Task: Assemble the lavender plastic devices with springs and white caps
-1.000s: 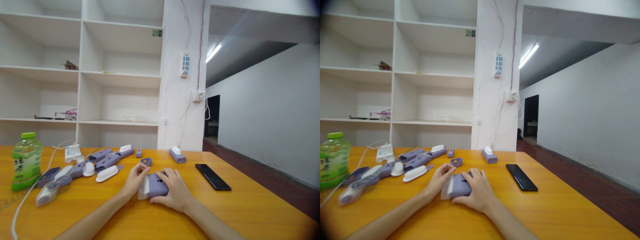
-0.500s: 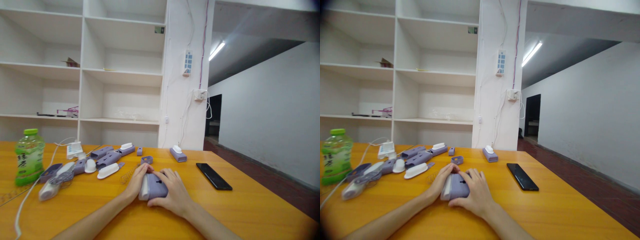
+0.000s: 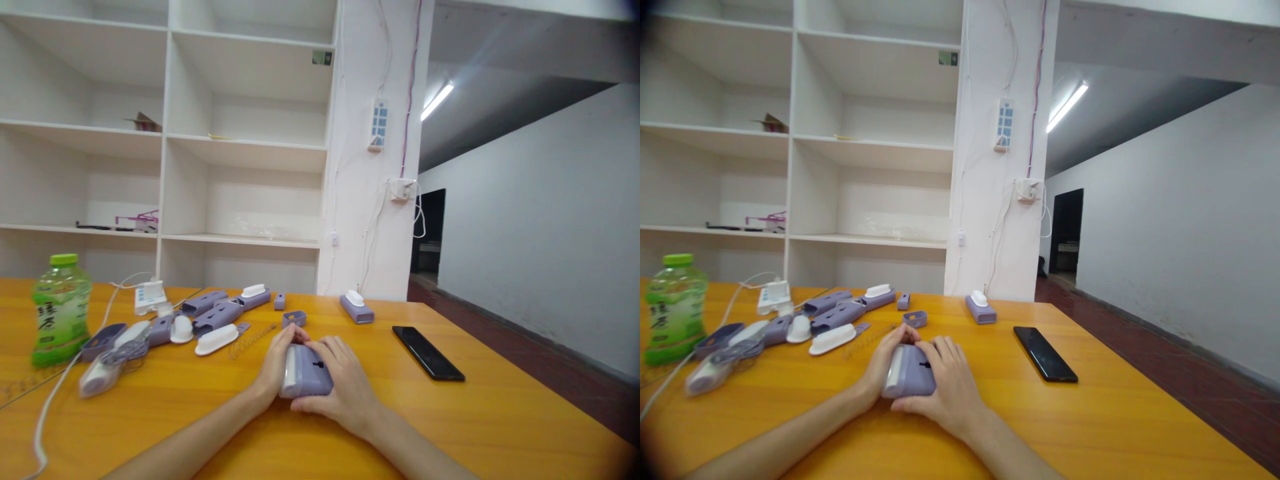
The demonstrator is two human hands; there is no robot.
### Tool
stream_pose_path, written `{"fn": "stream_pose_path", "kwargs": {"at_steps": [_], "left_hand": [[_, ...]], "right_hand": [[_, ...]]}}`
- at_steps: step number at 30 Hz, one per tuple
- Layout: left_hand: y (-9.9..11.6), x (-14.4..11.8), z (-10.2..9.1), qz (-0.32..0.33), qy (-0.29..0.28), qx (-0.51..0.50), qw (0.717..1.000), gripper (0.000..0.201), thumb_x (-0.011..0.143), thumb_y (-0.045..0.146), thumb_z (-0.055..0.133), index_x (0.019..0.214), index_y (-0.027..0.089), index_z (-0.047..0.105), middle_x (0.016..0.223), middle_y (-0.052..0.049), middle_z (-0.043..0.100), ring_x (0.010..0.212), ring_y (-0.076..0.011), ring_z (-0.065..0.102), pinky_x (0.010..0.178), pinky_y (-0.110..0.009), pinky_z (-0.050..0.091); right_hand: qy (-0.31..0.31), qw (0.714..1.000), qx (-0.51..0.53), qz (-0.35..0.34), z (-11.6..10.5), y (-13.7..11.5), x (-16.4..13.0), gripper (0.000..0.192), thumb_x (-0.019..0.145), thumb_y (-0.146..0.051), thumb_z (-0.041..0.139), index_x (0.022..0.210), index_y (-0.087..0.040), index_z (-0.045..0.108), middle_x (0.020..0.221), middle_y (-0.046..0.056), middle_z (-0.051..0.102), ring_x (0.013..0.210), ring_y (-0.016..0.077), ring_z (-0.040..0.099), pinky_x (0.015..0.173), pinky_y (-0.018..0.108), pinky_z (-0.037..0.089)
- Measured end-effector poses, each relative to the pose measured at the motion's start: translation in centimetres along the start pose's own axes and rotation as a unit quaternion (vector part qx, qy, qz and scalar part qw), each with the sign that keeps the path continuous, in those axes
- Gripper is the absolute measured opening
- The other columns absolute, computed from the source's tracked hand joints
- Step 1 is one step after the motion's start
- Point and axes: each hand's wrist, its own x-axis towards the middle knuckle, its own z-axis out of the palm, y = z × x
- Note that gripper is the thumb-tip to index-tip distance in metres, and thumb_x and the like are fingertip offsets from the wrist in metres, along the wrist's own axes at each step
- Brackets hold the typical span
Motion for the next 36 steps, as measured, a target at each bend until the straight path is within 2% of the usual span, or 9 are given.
{"fn": "stream_pose_path", "kwargs": {"at_steps": [7,13,16,19,23,26,30,33,36], "left_hand": [[-0.4,-0.2,0.3,0.021,-0.003,0.029,0.999,0.052,0.087,0.066,0.044,0.077,0.018,0.063,0.081,-0.007,0.066,0.083,-0.0248,0.061,0.086,-0.036,0.049],[1.1,-0.1,-0.6,0.076,-0.009,0.184,0.98,0.043,0.097,0.052,0.033,0.086,0.021,0.061,0.09,-0.007,0.066,0.09,-0.0249,0.062,0.087,-0.035,0.047],[2.8,0.8,-2.5,0.124,-0.026,0.314,0.941,0.027,0.094,0.046,0.047,0.093,0.023,0.062,0.099,-0.008,0.066,0.098,-0.0268,0.059,0.093,-0.036,0.042],[4.2,2.3,-5.5,0.149,-0.033,0.469,0.87,0.019,0.092,0.036,0.05,0.093,0.023,0.064,0.106,-0.011,0.065,0.11,-0.0306,0.055,0.1,-0.04,0.035],[4.5,3.9,-10.1,0.098,0.01,0.587,0.803,0.021,0.086,0.039,0.057,0.092,0.019,0.065,0.105,-0.017,0.066,0.109,-0.0374,0.055,0.096,-0.047,0.036],[3.8,4.6,-12.7,0.042,0.012,0.643,0.765,0.029,0.084,0.046,0.061,0.085,0.018,0.066,0.098,-0.019,0.069,0.101,-0.0389,0.06,0.087,-0.046,0.042],[2.2,4.9,-14.0,0.017,-0.027,0.683,0.73,0.026,0.088,0.037,0.057,0.097,0.016,0.069,0.106,-0.019,0.07,0.107,-0.0362,0.061,0.091,-0.044,0.042],[0.7,5.0,-14.0,-0.008,-0.04,0.709,0.704,0.032,0.086,0.033,0.059,0.107,0.011,0.068,0.113,-0.023,0.069,0.113,-0.0407,0.058,0.095,-0.052,0.039],[-0.4,5.1,-14.0,-0.033,-0.041,0.723,0.689,0.036,0.086,0.028,0.057,0.114,0.006,0.065,0.117,-0.027,0.067,0.117,-0.0442,0.055,0.096,-0.06,0.036]], "right_hand": [[0.004,1.0,0.006,-0.004,0.2,0.4,-0.1,0.088,0.062,-0.074,0.078,0.133,-0.026,0.056,0.115,0.007,0.059,0.104,0.0286,0.053,0.093,0.042,0.046],[0.0,0.999,-0.04,0.0,0.6,0.6,0.3,0.088,0.063,-0.074,0.077,0.134,-0.028,0.055,0.116,0.008,0.059,0.106,0.0296,0.053,0.094,0.043,0.045],[-0.005,0.996,-0.087,0.014,1.2,0.7,0.8,0.085,0.064,-0.076,0.075,0.131,-0.028,0.058,0.114,0.008,0.061,0.105,0.0316,0.053,0.093,0.045,0.043],[-0.007,0.993,-0.114,0.041,1.5,1.4,1.0,0.077,0.069,-0.076,0.071,0.127,-0.027,0.061,0.112,0.009,0.063,0.104,0.0319,0.055,0.094,0.046,0.041],[-0.007,0.986,-0.141,0.089,0.7,3.0,0.7,0.067,0.074,-0.069,0.073,0.125,-0.027,0.063,0.112,0.009,0.065,0.106,0.0329,0.057,0.094,0.048,0.04],[-0.014,0.982,-0.151,0.11,0.1,3.9,0.6,0.066,0.075,-0.066,0.073,0.126,-0.025,0.062,0.111,0.01,0.066,0.106,0.0337,0.057,0.095,0.049,0.04],[-0.016,0.986,-0.138,0.089,-0.3,4.0,0.6,0.059,0.083,-0.059,0.069,0.129,-0.025,0.06,0.119,0.011,0.063,0.112,0.0325,0.055,0.099,0.048,0.039],[-0.012,0.993,-0.116,0.029,-0.6,3.0,0.5,0.044,0.09,-0.045,0.064,0.13,-0.027,0.058,0.132,0.01,0.056,0.122,0.0297,0.049,0.106,0.047,0.035],[-0.028,0.994,-0.095,-0.045,-0.6,1.2,0.4,0.039,0.092,-0.034,0.061,0.13,-0.027,0.055,0.137,0.008,0.053,0.129,0.0273,0.044,0.112,0.047,0.028]]}}
